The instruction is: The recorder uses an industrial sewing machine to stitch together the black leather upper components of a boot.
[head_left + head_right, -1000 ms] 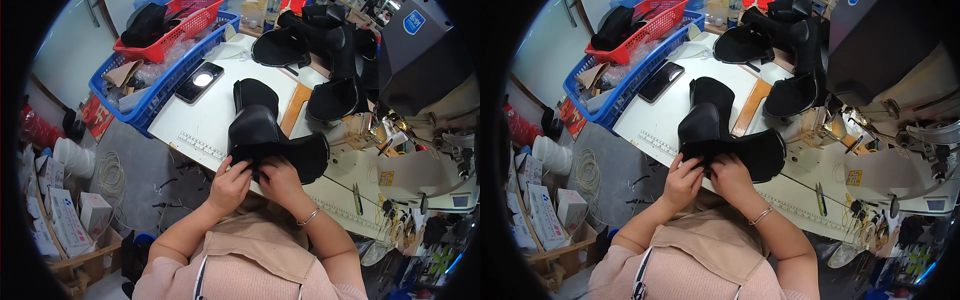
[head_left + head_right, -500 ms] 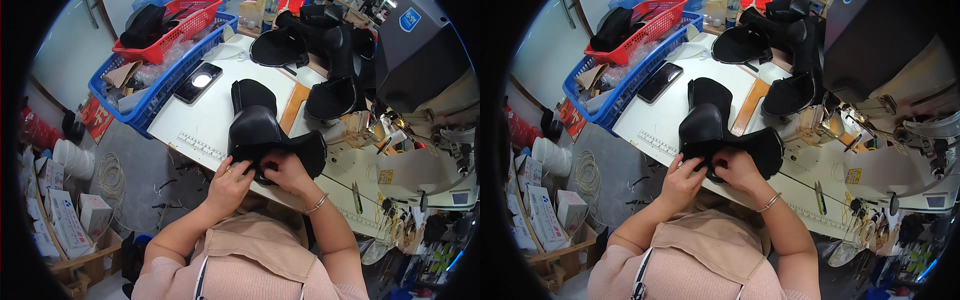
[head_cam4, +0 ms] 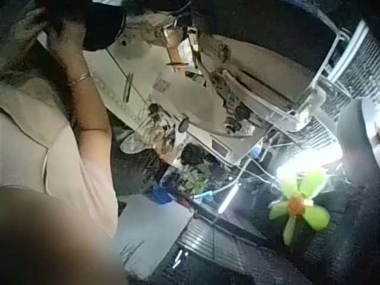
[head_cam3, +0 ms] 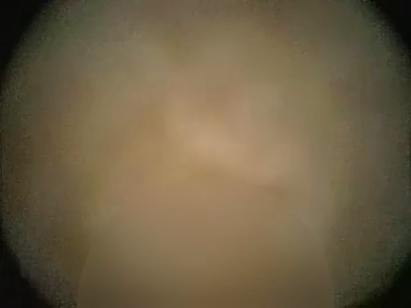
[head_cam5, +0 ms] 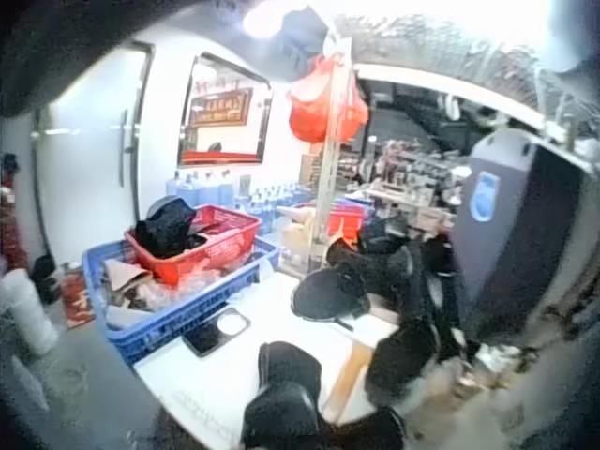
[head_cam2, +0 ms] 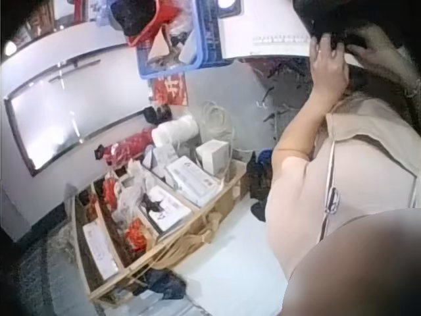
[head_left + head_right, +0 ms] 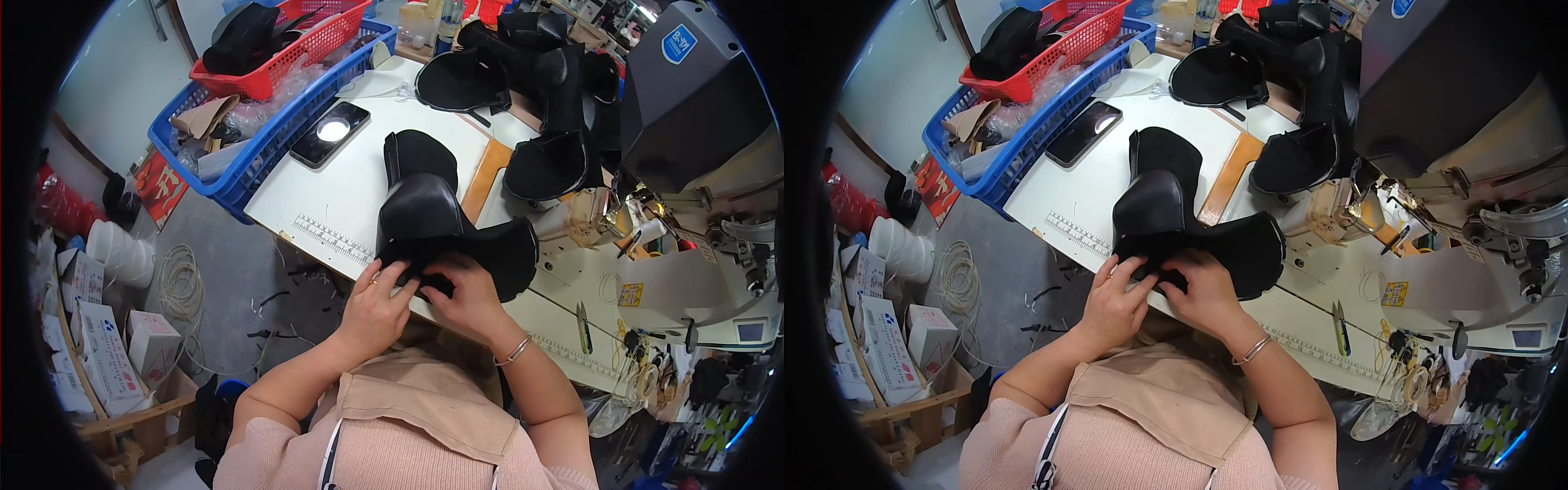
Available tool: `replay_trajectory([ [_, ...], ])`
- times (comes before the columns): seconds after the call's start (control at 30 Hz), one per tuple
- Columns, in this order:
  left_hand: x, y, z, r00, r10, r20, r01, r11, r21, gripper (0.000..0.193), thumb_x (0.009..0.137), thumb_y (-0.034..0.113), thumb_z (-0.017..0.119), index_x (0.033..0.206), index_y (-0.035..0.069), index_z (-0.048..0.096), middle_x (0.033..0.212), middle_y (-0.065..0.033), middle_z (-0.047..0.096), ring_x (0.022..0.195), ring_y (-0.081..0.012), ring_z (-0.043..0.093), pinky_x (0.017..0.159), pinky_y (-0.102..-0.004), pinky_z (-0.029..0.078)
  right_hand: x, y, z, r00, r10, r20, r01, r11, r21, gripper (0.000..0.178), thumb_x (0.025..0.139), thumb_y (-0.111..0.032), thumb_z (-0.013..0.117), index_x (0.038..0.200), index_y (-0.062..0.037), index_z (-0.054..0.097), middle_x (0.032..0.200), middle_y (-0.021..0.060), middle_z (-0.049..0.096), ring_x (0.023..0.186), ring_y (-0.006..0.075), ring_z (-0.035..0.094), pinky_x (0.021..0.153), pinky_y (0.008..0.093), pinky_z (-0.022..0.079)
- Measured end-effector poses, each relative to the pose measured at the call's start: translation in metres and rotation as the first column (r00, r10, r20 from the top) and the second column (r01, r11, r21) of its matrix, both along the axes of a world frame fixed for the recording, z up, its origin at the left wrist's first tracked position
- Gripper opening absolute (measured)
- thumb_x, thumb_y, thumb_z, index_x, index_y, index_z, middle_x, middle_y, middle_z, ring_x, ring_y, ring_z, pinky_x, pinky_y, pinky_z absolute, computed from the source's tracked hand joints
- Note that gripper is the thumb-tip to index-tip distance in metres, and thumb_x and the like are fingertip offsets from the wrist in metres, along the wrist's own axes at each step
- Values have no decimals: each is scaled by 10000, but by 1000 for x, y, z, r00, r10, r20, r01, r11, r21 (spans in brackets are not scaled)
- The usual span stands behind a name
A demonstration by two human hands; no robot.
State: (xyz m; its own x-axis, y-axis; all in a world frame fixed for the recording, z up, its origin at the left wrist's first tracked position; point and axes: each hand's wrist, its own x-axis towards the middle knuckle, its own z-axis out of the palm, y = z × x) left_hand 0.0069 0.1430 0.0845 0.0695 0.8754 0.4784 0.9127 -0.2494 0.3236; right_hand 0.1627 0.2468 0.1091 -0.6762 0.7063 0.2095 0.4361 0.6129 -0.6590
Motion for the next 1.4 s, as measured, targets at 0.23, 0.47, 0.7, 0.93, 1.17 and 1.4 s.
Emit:
replay_trajectory([
  [0.23,1,1,0,1000,-1,2,1,1000,-14,336,747,91,614,1077,34,618,1179,-150,548,1120,-262,519,1024,-445,347,-5,-3,-3,995,-97,-29,95,993,-66,192,705,-136,704,874,-51,674,880,108,646,840,311,606,746,385,507],
  [0.47,1,1,4,1000,12,-12,-12,999,-42,351,747,99,616,1095,53,612,1183,-146,542,1117,-258,519,1034,-438,333,-8,3,-9,992,-119,-46,120,993,17,156,718,-98,674,867,-57,696,820,96,666,731,234,650,641,307,519],
  [0.7,2,1,10,989,2,-150,-16,996,-93,412,753,148,617,1155,65,579,1211,-147,510,1093,-236,527,1074,-381,271,-5,12,-5,990,-143,-12,136,959,-249,174,743,-106,653,902,-46,691,796,84,671,656,174,635,615,284,510],
  [0.93,2,1,9,986,-5,-166,-10,996,-86,406,755,158,623,1149,69,580,1214,-144,509,1102,-231,522,1076,-380,266,-7,7,-10,996,-85,-38,79,986,-144,174,735,-95,645,896,-44,688,842,101,656,709,224,636,647,311,513],
  [1.17,-3,2,6,997,-19,-78,17,999,-33,345,755,134,618,1093,59,610,1229,-158,516,1102,-241,531,1050,-376,310,-2,-14,-9,998,-19,-67,22,999,44,215,757,-77,663,969,-45,680,968,114,636,936,309,568,834,371,466],
  [1.4,-7,4,2,967,-23,254,-4,994,108,330,735,61,666,1059,37,610,1244,-168,532,1079,-271,558,951,-373,399,5,-41,-13,997,7,73,-31,941,336,285,768,-64,600,1045,-2,629,1100,115,594,1055,301,526,929,407,419],
])
